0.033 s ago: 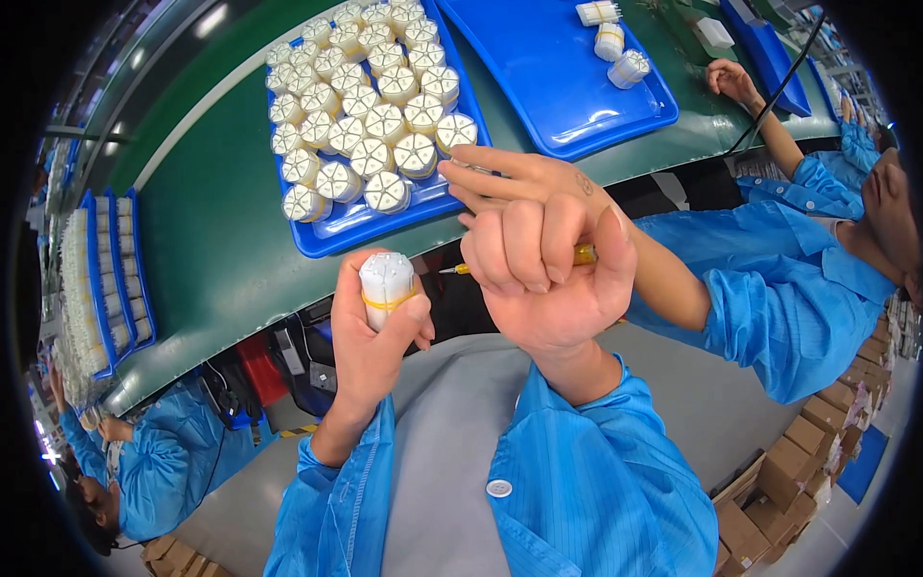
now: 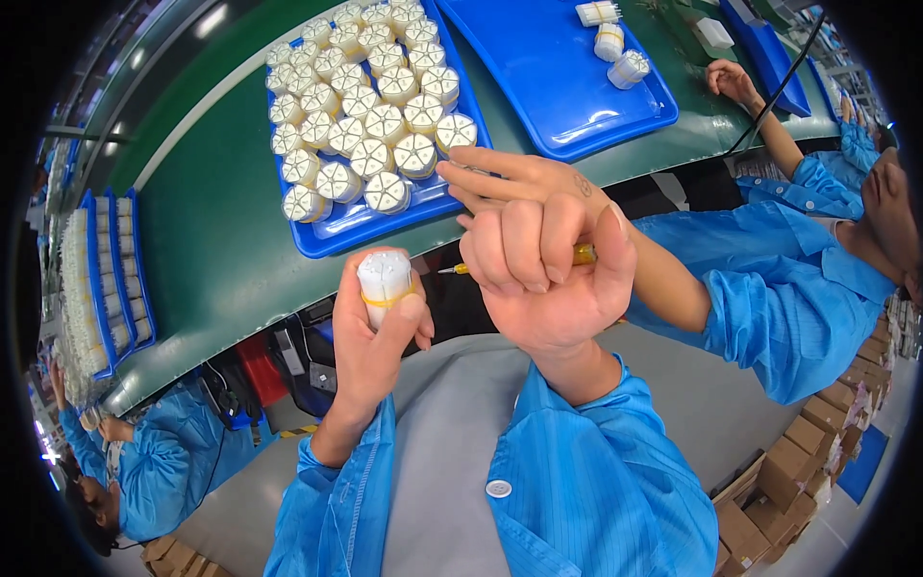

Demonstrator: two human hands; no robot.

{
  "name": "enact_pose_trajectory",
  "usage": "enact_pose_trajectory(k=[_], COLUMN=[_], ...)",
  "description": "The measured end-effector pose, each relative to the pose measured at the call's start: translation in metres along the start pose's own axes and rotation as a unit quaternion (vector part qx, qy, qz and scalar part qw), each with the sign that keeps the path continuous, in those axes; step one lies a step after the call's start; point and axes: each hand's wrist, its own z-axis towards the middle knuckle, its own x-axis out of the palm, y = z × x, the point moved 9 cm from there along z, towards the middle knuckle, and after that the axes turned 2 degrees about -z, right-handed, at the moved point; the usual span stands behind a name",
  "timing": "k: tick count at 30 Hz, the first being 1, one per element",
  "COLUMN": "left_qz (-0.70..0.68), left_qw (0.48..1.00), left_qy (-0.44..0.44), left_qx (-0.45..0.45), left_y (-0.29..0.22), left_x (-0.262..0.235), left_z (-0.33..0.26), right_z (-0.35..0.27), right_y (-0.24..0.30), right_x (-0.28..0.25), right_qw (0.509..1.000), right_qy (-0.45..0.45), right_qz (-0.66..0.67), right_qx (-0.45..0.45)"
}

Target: The person assembles small plastic components on a factory production line by securing parts with a handheld assembly tool.

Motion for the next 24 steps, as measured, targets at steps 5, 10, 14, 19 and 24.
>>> enact_pose_trajectory(k=[5,10,14,19,24], left_qz=[-0.029,0.013,0.023,0.025,-0.005], left_qw=[0.999,1.000,0.999,0.999,1.000], left_qy=[0.015,-0.014,-0.021,-0.026,-0.010], left_qx=[0.026,0.021,0.023,0.024,0.023], left_y=[-0.004,-0.004,-0.004,-0.005,-0.004], left_x=[0.003,-0.002,-0.003,-0.003,-0.001], left_z=[-0.001,-0.002,-0.003,-0.003,-0.006], right_z=[-0.003,-0.006,-0.008,-0.009,-0.007], right_y=[-0.001,-0.003,-0.005,-0.005,-0.001], right_x=[-0.004,-0.007,-0.009,-0.008,-0.002], right_qw=[1.000,1.000,0.999,1.000,1.000], right_qy=[0.009,-0.018,-0.035,-0.024,-0.015], right_qz=[0.009,0.009,0.017,0.016,0.020], right_qx=[0.002,0.007,0.011,0.009,0.007])
